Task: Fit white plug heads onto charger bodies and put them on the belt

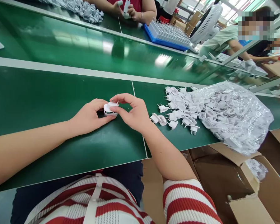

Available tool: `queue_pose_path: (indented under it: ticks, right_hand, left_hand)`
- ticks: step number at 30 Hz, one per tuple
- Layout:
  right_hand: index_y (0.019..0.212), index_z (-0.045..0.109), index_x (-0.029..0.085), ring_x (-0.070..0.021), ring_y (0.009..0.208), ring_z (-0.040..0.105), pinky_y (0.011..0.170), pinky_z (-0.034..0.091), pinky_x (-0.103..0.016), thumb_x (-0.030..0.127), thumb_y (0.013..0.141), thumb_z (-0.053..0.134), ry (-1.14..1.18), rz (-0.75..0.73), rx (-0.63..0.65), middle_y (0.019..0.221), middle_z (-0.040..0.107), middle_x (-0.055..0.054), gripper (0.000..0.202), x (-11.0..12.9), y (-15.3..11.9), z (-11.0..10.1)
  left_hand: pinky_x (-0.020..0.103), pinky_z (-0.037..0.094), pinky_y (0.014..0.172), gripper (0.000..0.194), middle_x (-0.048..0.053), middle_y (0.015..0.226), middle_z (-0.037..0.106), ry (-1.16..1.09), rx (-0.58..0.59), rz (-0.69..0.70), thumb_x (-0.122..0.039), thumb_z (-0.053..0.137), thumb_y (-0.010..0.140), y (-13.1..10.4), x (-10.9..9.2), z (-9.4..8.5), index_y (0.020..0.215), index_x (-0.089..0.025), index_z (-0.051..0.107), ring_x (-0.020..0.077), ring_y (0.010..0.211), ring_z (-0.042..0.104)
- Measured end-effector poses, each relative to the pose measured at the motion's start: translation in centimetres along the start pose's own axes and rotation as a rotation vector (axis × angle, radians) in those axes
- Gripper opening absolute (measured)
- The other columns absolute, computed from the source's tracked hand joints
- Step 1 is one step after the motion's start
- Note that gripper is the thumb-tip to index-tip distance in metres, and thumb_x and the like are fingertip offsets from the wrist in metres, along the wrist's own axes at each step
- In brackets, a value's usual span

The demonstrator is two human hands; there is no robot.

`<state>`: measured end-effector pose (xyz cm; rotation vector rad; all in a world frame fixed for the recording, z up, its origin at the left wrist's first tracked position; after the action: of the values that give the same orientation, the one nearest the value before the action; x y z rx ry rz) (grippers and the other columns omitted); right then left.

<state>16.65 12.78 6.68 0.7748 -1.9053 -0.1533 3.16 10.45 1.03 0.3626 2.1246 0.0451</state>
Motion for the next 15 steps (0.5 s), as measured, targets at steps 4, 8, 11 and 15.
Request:
queue_pose_path:
  ticks: [4, 8, 11, 15]
  right_hand:
    - [0.099, 0.077, 0.025, -0.0209, 0.095, 0.077, 0.090, 0.060, -0.036, 0.024, 0.092, 0.075, -0.225, -0.127, 0.054, 0.100, 0.083, -0.001, 0.007, 1.5, -0.4, 0.6]
    - [0.100, 0.076, 0.026, -0.0199, 0.091, 0.077, 0.102, 0.059, -0.040, 0.021, 0.096, 0.069, -0.331, -0.249, 0.041, 0.098, 0.083, 0.001, 0.009, 2.5, -0.7, 0.9]
    - [0.100, 0.075, 0.027, -0.0198, 0.089, 0.077, 0.110, 0.057, -0.043, 0.022, 0.096, 0.068, -0.343, -0.285, -0.015, 0.096, 0.083, 0.001, 0.009, 2.8, -0.7, 0.5]
    - [0.100, 0.074, 0.026, -0.0197, 0.092, 0.078, 0.112, 0.056, -0.044, 0.020, 0.095, 0.068, -0.325, -0.271, -0.008, 0.097, 0.083, 0.001, 0.010, 2.6, -0.6, 0.5]
  left_hand:
    - [0.039, 0.052, 0.089, 0.029, 0.006, 0.106, 0.075, -0.018, -0.021, 0.023, -0.045, 0.073, 0.086, 0.0, -0.1, -0.2, 0.102, -0.021, 0.074, 0.0265, 0.104, 0.064]
    - [0.041, 0.051, 0.090, 0.029, 0.006, 0.105, 0.076, -0.015, -0.019, 0.021, -0.045, 0.072, 0.086, 0.0, -0.1, -0.1, 0.100, -0.020, 0.074, 0.0268, 0.104, 0.064]
    - [0.042, 0.051, 0.089, 0.031, 0.008, 0.107, 0.076, 0.002, -0.015, 0.003, -0.047, 0.071, 0.086, 0.1, 0.1, 0.0, 0.098, -0.019, 0.074, 0.0283, 0.105, 0.065]
    - [0.042, 0.051, 0.089, 0.030, 0.008, 0.106, 0.076, 0.000, -0.013, 0.011, -0.047, 0.070, 0.086, 0.2, 0.0, 0.0, 0.098, -0.019, 0.073, 0.0283, 0.104, 0.065]
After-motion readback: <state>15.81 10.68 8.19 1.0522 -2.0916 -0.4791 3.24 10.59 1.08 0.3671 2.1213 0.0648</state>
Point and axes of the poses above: each hand's wrist, its own y-axis towards the middle knuckle, its own z-axis out of the palm, x = y × z, the point moved 10 cm from there along y, towards the middle knuckle
